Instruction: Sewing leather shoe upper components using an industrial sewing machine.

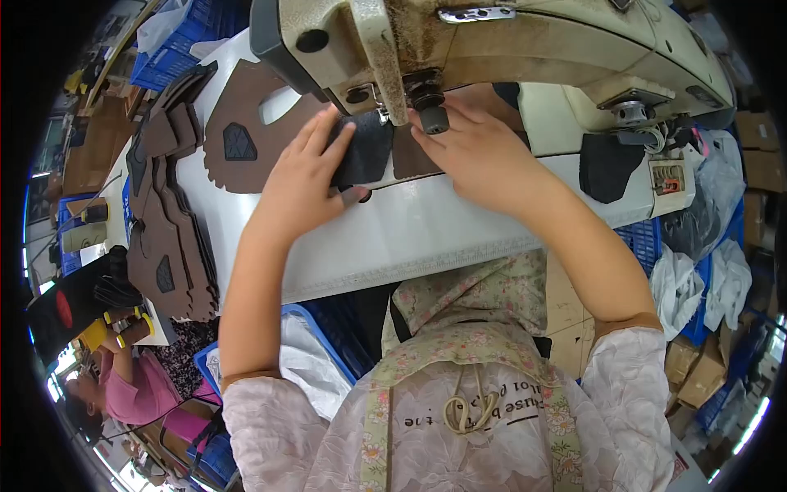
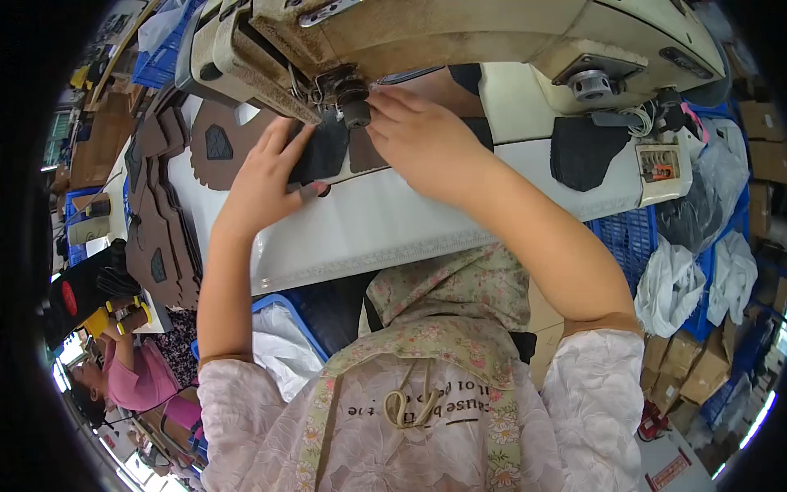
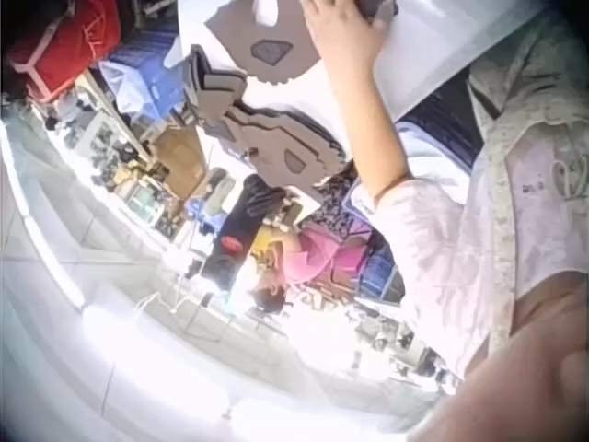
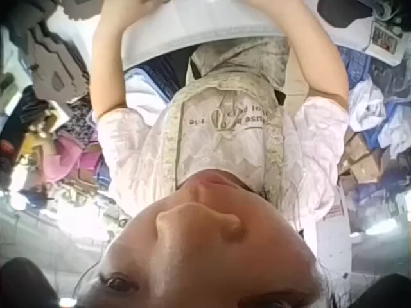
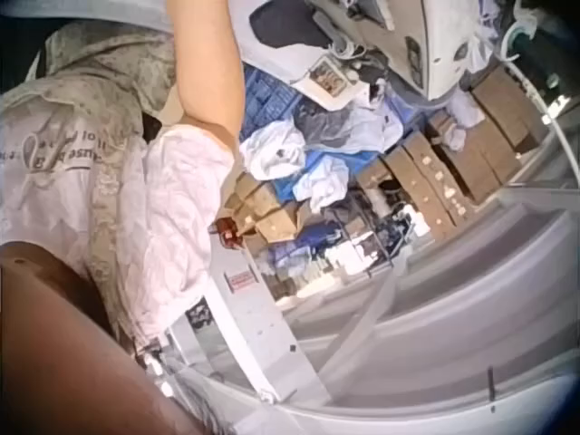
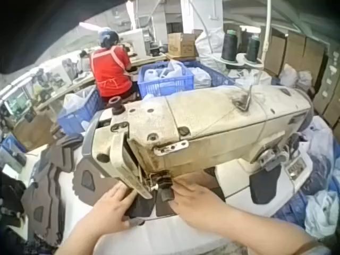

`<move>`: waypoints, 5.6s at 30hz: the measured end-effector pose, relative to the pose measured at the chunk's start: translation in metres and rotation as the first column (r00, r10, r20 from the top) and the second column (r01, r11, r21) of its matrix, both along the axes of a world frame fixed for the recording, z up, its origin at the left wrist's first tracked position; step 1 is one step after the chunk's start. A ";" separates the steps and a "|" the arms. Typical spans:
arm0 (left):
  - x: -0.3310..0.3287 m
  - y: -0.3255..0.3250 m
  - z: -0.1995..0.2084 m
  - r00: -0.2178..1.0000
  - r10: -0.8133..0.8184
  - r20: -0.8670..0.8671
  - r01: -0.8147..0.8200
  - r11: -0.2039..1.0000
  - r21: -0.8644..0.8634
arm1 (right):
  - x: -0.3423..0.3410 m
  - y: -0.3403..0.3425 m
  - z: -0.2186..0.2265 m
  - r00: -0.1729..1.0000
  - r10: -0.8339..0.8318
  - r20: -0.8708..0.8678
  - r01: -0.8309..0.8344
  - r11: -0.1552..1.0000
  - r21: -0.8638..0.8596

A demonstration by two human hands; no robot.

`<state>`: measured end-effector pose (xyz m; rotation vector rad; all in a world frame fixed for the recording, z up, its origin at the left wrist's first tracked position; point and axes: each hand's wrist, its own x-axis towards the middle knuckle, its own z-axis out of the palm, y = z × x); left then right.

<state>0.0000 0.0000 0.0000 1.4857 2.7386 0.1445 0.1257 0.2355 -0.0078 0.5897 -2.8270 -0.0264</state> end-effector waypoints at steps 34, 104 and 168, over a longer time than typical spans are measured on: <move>-0.002 0.001 -0.027 0.963 -0.245 -0.108 0.254 0.965 0.073 | 0.004 -0.029 -0.030 0.987 -0.149 -0.064 0.140 0.981 -0.136; 0.013 0.004 -0.023 0.949 -0.222 -0.223 0.247 0.965 0.092 | 0.004 -0.010 -0.044 0.990 -0.089 -0.111 0.051 0.950 -0.309; 0.006 0.024 -0.038 0.952 -0.143 -0.270 0.212 0.945 0.248 | -0.031 -0.001 -0.041 0.973 -0.197 -0.119 0.095 0.814 -0.572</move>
